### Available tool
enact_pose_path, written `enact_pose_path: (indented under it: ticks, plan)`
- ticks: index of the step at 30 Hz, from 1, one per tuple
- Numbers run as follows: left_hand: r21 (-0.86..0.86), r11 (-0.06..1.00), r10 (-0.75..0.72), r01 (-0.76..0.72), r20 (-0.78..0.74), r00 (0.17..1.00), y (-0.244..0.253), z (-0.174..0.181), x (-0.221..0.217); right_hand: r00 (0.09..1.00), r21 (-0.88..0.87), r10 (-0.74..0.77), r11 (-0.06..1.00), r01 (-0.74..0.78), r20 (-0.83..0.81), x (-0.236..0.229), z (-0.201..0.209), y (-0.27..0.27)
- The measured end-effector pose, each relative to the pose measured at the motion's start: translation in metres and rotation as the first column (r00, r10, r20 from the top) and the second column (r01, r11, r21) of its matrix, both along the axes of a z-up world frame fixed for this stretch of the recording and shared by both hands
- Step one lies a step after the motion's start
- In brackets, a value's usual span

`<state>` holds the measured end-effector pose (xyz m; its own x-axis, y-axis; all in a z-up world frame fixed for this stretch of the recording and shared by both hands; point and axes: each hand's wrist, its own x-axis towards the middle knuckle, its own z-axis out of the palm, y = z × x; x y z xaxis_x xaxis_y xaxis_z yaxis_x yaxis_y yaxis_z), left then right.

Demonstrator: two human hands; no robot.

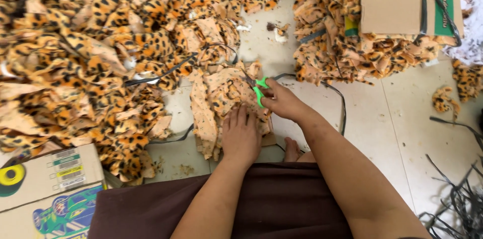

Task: The person uses shears to cut small pieces of leopard-patterned fabric while sitting on the floor among piles of fabric scraps and cardboard boxes. The person picks up individual scraps and trims them to size with the tool.

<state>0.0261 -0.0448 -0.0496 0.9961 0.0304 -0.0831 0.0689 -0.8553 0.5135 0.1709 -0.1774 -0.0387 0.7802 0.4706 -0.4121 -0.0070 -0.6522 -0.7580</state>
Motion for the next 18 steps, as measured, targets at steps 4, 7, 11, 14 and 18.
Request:
enact_pose_path:
  ticks: [4,7,11,14,18]
  plan:
    - [-0.168,0.986,-0.017,-0.011,-0.167,0.986,0.008,0.020,0.003,0.990,-0.106,-0.035,0.993,0.050,0.139,0.005,-0.013,0.002]
    - [-0.251,0.949,0.157,-0.191,-0.151,0.976,0.029,0.048,0.008,0.990,0.118,-0.088,0.990,0.075,0.110,-0.010,0.016,0.029]
    - [-0.561,0.730,0.392,-0.390,-0.124,0.912,0.085,0.093,0.013,0.995,0.282,-0.049,0.959,0.022,0.091,-0.032,0.069,0.091]
    - [-0.684,0.430,0.500,-0.590,-0.364,0.786,0.131,0.101,0.024,0.999,0.374,-0.033,0.927,0.018,0.032,-0.035,0.074,0.137]
    - [-0.882,0.132,0.613,-0.453,-0.287,0.736,0.180,0.090,0.035,1.000,0.464,-0.023,0.886,0.013,0.015,-0.015,0.075,0.198]
